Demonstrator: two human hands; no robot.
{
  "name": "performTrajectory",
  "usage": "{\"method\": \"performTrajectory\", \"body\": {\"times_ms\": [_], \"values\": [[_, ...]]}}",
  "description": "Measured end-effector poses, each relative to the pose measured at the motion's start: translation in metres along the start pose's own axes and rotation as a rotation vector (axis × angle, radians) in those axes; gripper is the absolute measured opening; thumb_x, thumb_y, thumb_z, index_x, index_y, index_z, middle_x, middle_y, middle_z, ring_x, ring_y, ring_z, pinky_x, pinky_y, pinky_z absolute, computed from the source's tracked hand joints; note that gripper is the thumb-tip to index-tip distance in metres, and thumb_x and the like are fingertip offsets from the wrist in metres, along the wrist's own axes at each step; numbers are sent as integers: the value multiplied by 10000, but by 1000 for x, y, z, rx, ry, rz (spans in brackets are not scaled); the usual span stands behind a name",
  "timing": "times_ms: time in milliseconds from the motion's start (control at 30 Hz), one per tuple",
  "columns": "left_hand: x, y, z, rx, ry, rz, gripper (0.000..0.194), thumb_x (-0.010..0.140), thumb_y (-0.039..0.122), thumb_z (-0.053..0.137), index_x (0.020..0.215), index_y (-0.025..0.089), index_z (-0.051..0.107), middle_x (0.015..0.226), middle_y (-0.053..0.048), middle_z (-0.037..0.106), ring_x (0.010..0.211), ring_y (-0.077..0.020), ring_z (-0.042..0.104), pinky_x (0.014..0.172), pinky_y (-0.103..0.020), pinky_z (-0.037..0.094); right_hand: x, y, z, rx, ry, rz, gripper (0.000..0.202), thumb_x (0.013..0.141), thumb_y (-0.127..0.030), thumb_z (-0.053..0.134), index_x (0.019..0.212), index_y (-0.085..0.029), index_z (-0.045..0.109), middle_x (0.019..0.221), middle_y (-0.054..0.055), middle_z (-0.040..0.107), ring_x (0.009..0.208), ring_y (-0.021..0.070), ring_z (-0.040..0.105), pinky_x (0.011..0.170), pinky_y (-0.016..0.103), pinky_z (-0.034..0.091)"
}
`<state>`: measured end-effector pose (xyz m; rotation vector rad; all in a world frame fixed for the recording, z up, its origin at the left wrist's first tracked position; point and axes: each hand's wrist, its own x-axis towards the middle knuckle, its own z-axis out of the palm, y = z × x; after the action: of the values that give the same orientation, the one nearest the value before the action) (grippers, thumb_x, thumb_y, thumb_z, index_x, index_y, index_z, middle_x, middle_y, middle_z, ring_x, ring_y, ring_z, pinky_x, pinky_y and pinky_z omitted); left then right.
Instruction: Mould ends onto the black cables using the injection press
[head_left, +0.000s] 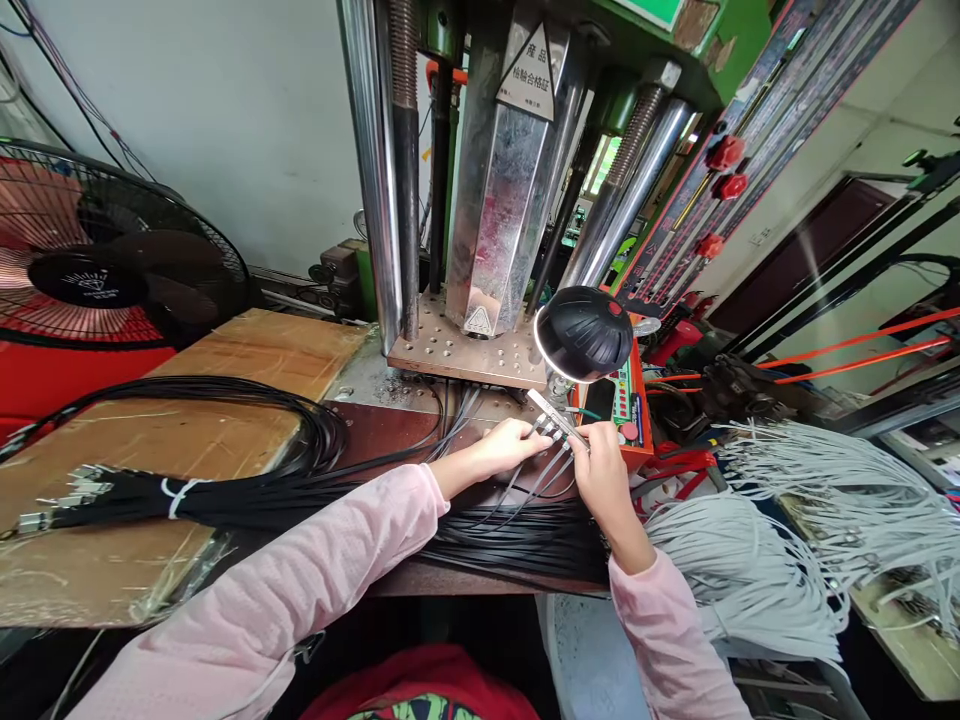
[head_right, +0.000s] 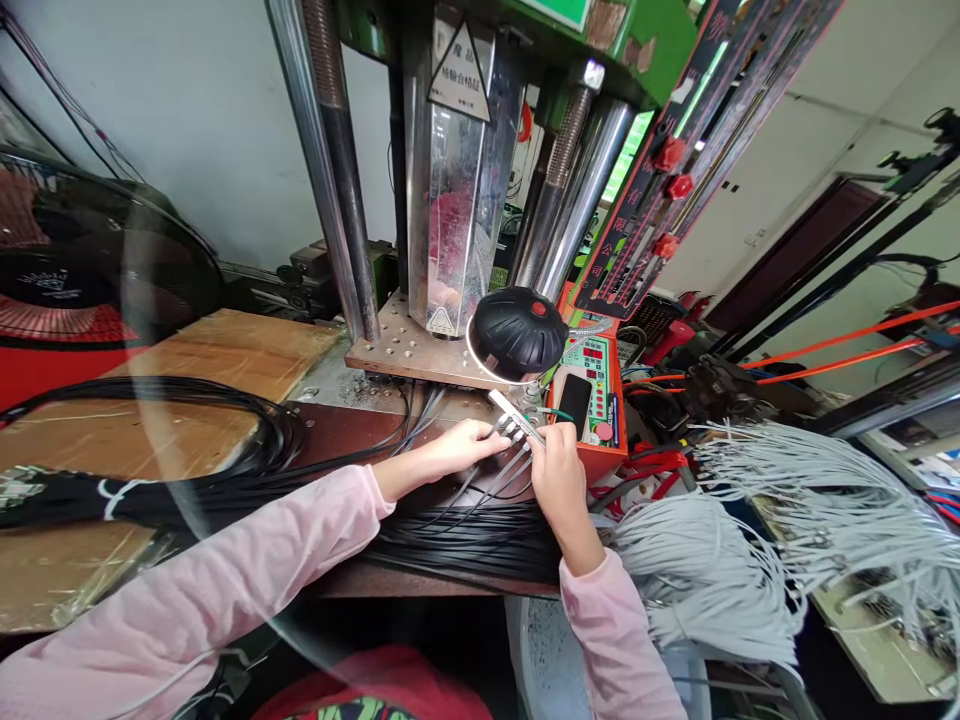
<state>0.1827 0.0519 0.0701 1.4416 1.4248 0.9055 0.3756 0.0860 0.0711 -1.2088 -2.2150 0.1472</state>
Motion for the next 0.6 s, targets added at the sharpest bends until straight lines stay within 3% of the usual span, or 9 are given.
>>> {"method": "performTrajectory", "body": {"times_ms": [200,300,400,600], "values": [[-2,-8,-3,-250,-67,-1,571,810,657,513,805,119,705,736,-47,667,670,-152,530,669,-278,398,-6,6,1,35,20,22,243,991,-372,404,971,-191,566,1008,96,541,959,227,557,854,373,473],[-8,-6,-3,-72,-145,-50,545,785,657,573,769,133,726,706,-37,682,648,-153,543,672,-277,396,-9,11,2,53,44,49,235,985,-372,418,966,-191,566,1004,96,544,957,229,557,869,381,469],[-14,2,2,160,-115,-84,460,858,549,527,715,153,712,626,-15,644,613,-155,544,687,-285,393,-10,15,5,51,41,65,228,980,-368,427,950,-191,567,1004,95,546,956,229,555,876,384,465],[-19,13,4,327,-98,39,427,933,376,403,663,170,661,635,-15,649,634,-170,572,873,-345,403,-13,21,15,156,7,109,219,952,-361,465,904,-187,590,966,84,550,903,218,568,865,380,477]]}}
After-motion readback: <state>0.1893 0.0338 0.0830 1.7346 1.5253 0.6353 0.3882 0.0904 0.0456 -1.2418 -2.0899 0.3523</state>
